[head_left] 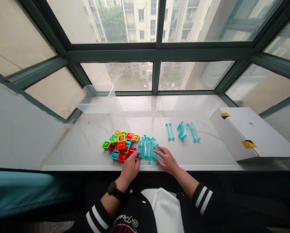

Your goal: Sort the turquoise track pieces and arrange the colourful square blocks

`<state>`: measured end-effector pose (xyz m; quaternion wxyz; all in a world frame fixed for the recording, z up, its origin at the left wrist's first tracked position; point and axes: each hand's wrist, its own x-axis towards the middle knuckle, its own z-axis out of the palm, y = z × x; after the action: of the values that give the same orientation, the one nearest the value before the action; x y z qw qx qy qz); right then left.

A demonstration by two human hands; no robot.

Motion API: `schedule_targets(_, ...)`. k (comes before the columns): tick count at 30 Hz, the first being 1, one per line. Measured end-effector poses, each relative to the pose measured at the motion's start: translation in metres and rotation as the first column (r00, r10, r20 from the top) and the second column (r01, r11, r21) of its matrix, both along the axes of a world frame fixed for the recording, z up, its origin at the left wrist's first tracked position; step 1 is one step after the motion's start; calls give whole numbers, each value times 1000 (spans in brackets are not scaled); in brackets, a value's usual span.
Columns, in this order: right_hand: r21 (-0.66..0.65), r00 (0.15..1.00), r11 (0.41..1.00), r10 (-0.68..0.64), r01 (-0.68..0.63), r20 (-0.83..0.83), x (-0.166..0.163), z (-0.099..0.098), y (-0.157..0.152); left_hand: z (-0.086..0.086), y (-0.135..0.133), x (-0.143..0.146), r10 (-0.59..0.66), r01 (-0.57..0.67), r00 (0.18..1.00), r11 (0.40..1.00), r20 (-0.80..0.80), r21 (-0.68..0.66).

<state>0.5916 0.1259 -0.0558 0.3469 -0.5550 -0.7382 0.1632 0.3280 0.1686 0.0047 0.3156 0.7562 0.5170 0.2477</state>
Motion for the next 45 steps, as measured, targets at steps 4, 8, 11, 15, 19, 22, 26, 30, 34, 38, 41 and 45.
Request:
schedule_targets(4,7,1000,1000,3,-3,8,0,0,0,5,-2,1,39,-39,997,999,68,-12)
schedule_targets(8,8,1000,1000,3,-3,11,0,0,0,9,-2,4,100,-90,979,994,180,-61)
schedule_targets(11,8,1000,1000,8,-8,15,0,0,0,6,-2,7,157,-109,944,979,290,-175)
schedule_targets(15,6,1000,1000,11,-11,14,0,0,0,-1,-2,11,265,-81,866,911,424,-404)
schedule_targets(19,-2,1000,1000,10,-10,13,0,1,0,0,-2,13,337,-8,795,837,505,-547)
schedule_targets(22,-9,1000,1000,9,-9,21,0,1,0,2,-2,14,390,25,762,780,517,-625)
schedule_targets(26,-2,1000,1000,6,-6,22,0,3,0,2,-3,17,426,67,737,726,525,-684)
schedule_targets(30,1,1000,1000,5,-5,16,-1,4,0,3,-5,20,431,88,725,715,537,-693)
schedule_targets(34,1,1000,1000,7,-7,16,-1,4,-1,5,-7,22,370,105,754,748,543,-655)
schedule_targets(38,11,1000,1000,14,-14,4,-1,4,0,4,-9,25,276,138,792,789,545,-599)
schedule_targets(41,17,999,1000,-8,9,-40,0,7,-1,1,-11,27,216,138,828,816,518,-561)
schedule_targets(45,44,986,993,-102,108,-133,2,14,-2,1,-11,27,141,139,872,846,468,-514)
